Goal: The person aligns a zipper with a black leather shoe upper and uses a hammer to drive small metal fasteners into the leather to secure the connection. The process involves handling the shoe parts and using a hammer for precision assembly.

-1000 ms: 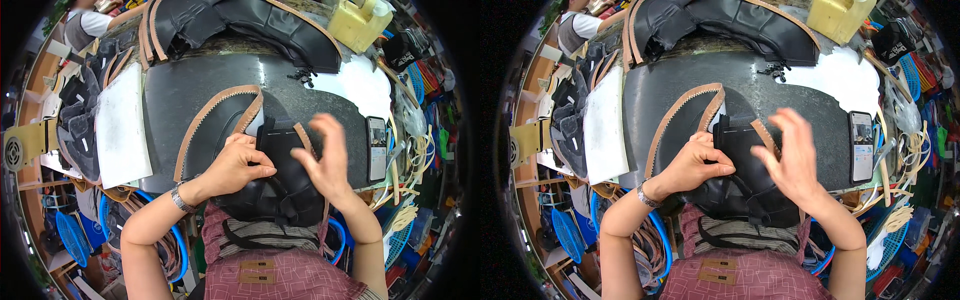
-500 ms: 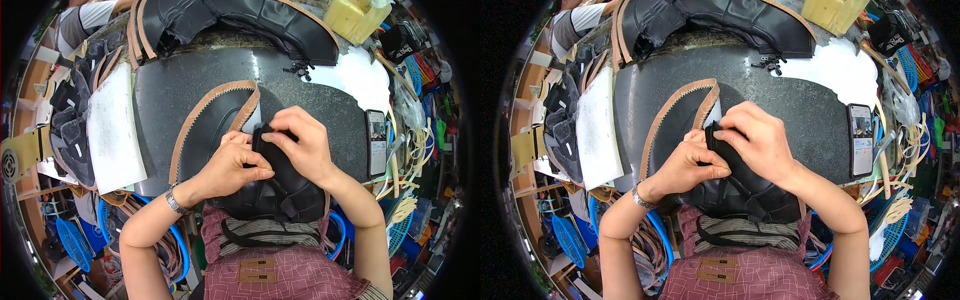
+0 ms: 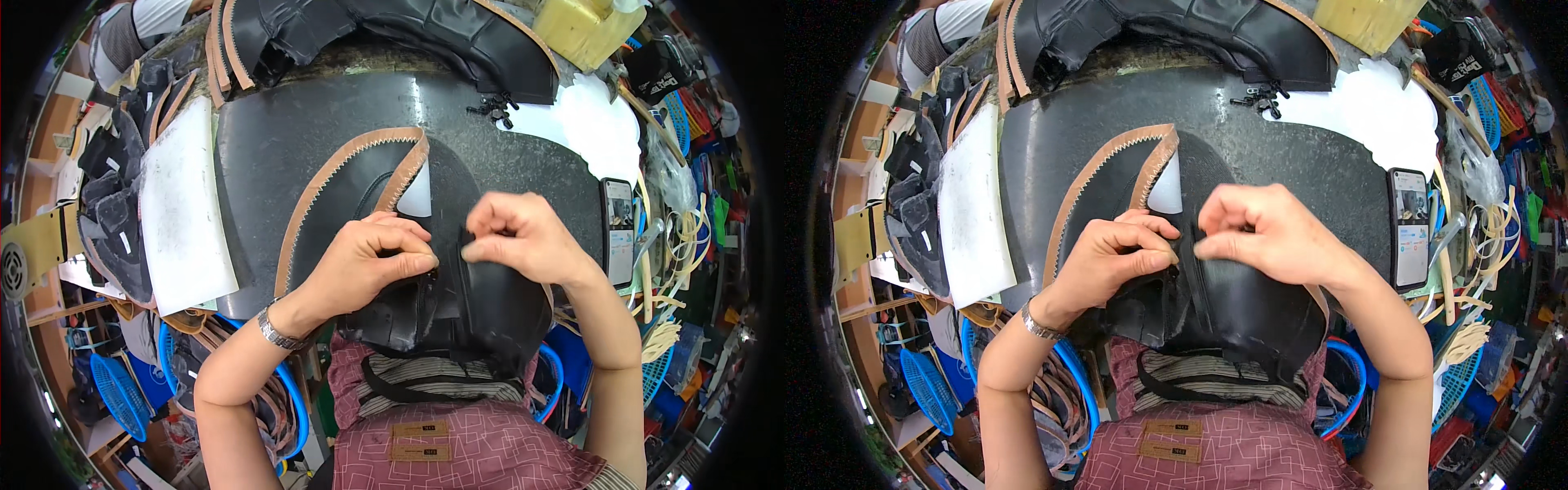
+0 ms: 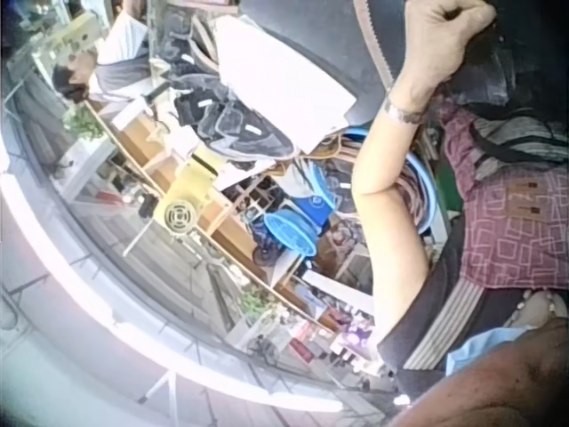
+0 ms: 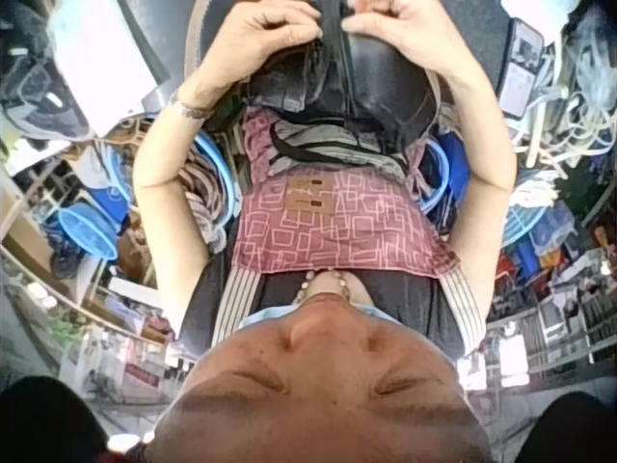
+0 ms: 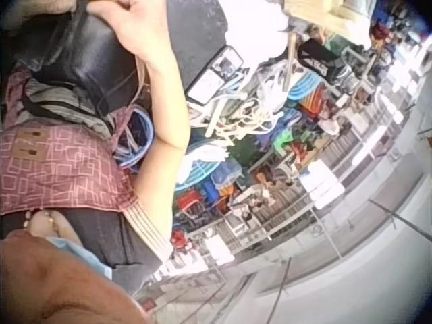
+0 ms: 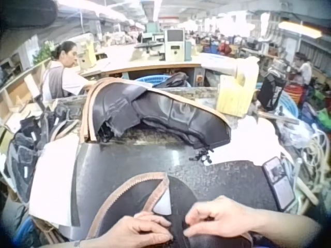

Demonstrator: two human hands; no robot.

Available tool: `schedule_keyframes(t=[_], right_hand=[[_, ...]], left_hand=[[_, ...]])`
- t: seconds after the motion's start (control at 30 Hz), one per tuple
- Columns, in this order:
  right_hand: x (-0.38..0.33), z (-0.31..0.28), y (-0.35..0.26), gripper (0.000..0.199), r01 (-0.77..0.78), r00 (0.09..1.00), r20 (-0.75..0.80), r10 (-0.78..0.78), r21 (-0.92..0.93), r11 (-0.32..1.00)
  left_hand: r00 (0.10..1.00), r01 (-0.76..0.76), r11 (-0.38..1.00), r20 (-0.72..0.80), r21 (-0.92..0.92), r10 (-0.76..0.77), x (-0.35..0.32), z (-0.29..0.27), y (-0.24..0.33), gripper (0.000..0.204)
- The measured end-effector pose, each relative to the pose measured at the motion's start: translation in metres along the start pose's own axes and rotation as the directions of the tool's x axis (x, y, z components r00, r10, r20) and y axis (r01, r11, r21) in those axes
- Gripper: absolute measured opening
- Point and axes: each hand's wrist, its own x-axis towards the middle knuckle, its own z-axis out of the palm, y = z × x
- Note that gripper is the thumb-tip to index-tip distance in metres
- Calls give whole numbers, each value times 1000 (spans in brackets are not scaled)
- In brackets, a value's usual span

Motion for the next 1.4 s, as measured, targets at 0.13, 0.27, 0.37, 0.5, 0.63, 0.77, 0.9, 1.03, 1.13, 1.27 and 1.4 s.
schedule_keyframes(t=[0.13, 0.27, 0.37, 0.5, 0.63, 0.77, 0.9, 1.03, 1.13, 1.27, 1.4], right_hand=[[-10, 6, 4, 18, -79, 987, 142, 81, -20, 997], [-8, 10, 8, 17, -96, 984, 143, 102, -43, 994], [-7, 10, 10, 18, -74, 985, 153, 81, -53, 996], [-6, 11, 8, 18, -112, 976, 186, 114, -19, 993], [-5, 13, 14, 18, -90, 984, 157, 88, 7, 996], [-6, 15, 16, 17, -114, 989, 96, 111, 36, 993], [-10, 17, 13, 16, -121, 989, 80, 121, -7, 993], [-11, 19, 13, 15, -139, 988, 61, 138, 3, 990], [-11, 22, 17, 14, -112, 993, 26, 113, -23, 993], [-12, 33, 28, 12, 258, 937, -83, -338, -485, 835], [-14, 46, 25, 14, 358, 800, -79, -595, -732, 579]], left_hand=[[992, 130, 986, 3, -105, -130, 7, 4, 9, 14], [975, 222, 960, 22, -172, -222, 9, 5, 14, 16], [971, 239, 957, 39, -162, -236, 10, 6, 15, 17], [933, 360, 918, 90, -167, -350, 12, 2, 19, 17], [928, 367, 923, 115, -117, -354, 13, 0, 21, 15], [932, 354, 933, 112, -60, -346, 14, 0, 21, 14], [955, 291, 955, 44, 55, -293, 13, 4, 20, 13], [985, 171, 965, 2, 197, -175, 10, 8, 16, 13], [985, 165, 971, 15, 174, -171, 9, 7, 15, 13], [953, 276, 954, 95, 114, -287, 17, 1, 17, 15], [931, 340, 927, 81, 158, -355, 20, 1, 23, 17]])
